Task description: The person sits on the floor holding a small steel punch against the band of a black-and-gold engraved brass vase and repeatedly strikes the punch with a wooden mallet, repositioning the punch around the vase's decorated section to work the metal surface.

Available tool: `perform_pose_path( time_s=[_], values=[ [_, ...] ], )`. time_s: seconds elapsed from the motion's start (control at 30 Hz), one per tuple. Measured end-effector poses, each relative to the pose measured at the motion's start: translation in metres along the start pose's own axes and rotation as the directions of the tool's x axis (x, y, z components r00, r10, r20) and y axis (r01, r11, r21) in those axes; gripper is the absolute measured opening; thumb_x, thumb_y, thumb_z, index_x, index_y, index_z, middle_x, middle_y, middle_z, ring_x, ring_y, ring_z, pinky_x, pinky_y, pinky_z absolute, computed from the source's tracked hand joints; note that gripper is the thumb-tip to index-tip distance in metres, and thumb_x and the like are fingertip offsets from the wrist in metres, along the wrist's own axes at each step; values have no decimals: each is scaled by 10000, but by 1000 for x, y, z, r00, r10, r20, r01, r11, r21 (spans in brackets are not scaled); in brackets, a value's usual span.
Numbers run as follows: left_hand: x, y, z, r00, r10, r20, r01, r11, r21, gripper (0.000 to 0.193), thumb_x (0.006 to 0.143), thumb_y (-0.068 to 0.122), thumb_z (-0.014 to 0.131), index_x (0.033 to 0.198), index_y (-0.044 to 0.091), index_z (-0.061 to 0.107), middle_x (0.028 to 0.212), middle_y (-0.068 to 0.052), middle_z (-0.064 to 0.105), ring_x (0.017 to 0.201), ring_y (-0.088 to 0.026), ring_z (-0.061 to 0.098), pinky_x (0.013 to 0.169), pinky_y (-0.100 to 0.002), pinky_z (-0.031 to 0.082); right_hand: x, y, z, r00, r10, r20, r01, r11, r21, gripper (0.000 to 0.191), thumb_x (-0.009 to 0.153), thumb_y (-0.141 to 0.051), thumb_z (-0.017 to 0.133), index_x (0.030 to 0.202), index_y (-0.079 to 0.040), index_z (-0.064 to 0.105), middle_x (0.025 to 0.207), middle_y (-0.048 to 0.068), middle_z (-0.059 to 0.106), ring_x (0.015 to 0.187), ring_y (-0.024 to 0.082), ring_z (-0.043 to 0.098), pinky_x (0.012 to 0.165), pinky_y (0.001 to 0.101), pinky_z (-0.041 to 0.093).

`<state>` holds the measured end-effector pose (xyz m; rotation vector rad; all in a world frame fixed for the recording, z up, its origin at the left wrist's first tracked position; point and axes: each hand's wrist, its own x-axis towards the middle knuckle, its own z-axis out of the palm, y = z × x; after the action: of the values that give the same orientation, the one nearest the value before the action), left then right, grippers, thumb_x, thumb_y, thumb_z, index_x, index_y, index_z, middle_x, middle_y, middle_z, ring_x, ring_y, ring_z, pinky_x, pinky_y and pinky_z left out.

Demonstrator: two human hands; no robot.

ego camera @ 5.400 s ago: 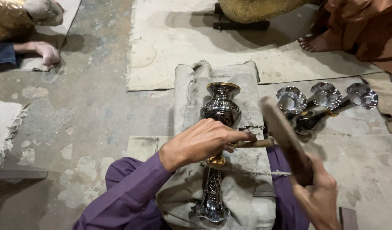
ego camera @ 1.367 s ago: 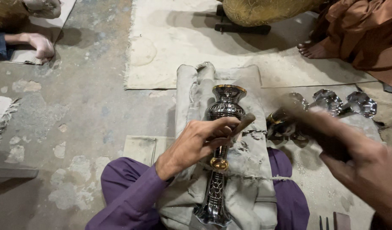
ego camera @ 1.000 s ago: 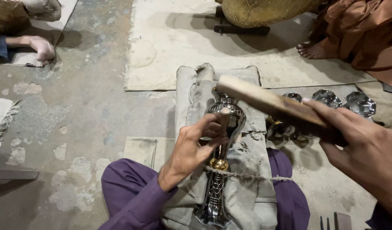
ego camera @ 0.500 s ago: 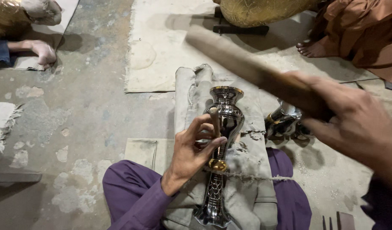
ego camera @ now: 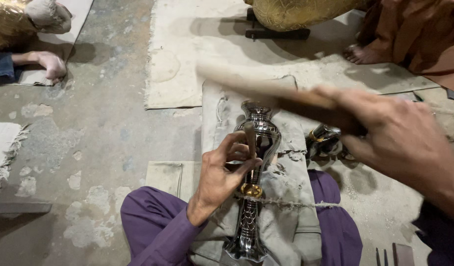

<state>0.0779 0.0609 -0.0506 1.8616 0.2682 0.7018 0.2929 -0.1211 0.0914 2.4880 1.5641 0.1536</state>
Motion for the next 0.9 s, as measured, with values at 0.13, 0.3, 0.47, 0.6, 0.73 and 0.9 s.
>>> perform_pose_path(
  time_s=[0.13,0.3,0.47,0.6,0.73,0.9],
  values=[
    [1,5,-1,998,2,69,-1,1000,-9,499,874,24,771,1333,92,590,1021,-106,796,929,-209,814,775,-320,699,-11,7,15,992,29,-120,-26,999,30,613,933,-230,671,1526,-305,538,1219,38,757,646,133,707,386,274,511],
    [6,16,-5,993,10,117,-12,1000,18,531,896,24,777,1379,99,569,998,-111,792,888,-192,814,747,-320,686,-27,13,31,975,103,-197,-29,937,347,736,848,-127,702,1556,-196,514,1055,128,766,700,193,728,611,300,626],
    [8,22,-7,993,-9,116,6,1000,24,568,870,12,786,1390,77,566,972,-116,783,857,-196,811,717,-317,675,-32,19,36,993,57,-105,-19,941,338,708,882,-195,695,1549,-213,456,1004,76,749,774,168,752,741,334,651],
    [10,23,-7,988,-53,143,43,996,72,540,860,-4,767,1367,58,593,991,-121,802,876,-201,818,733,-313,684,-32,19,45,990,140,-9,-137,980,148,646,963,-202,675,1570,-281,469,1088,57,769,731,137,763,595,298,668],
    [13,22,-9,983,-11,185,-9,994,109,542,885,-30,749,1394,52,582,1045,-151,800,930,-217,819,787,-331,679,-39,20,64,991,132,-6,-121,925,361,620,883,-235,751,1460,-263,527,978,74,789,739,167,757,697,358,657],
    [19,28,-7,953,-42,301,9,994,109,591,862,-51,709,1417,97,574,1116,-123,791,994,-214,804,875,-326,673,-55,17,94,964,217,-157,-107,849,517,671,872,-141,709,1520,-177,538,1180,136,743,746,183,752,610,325,636]
  ],
)
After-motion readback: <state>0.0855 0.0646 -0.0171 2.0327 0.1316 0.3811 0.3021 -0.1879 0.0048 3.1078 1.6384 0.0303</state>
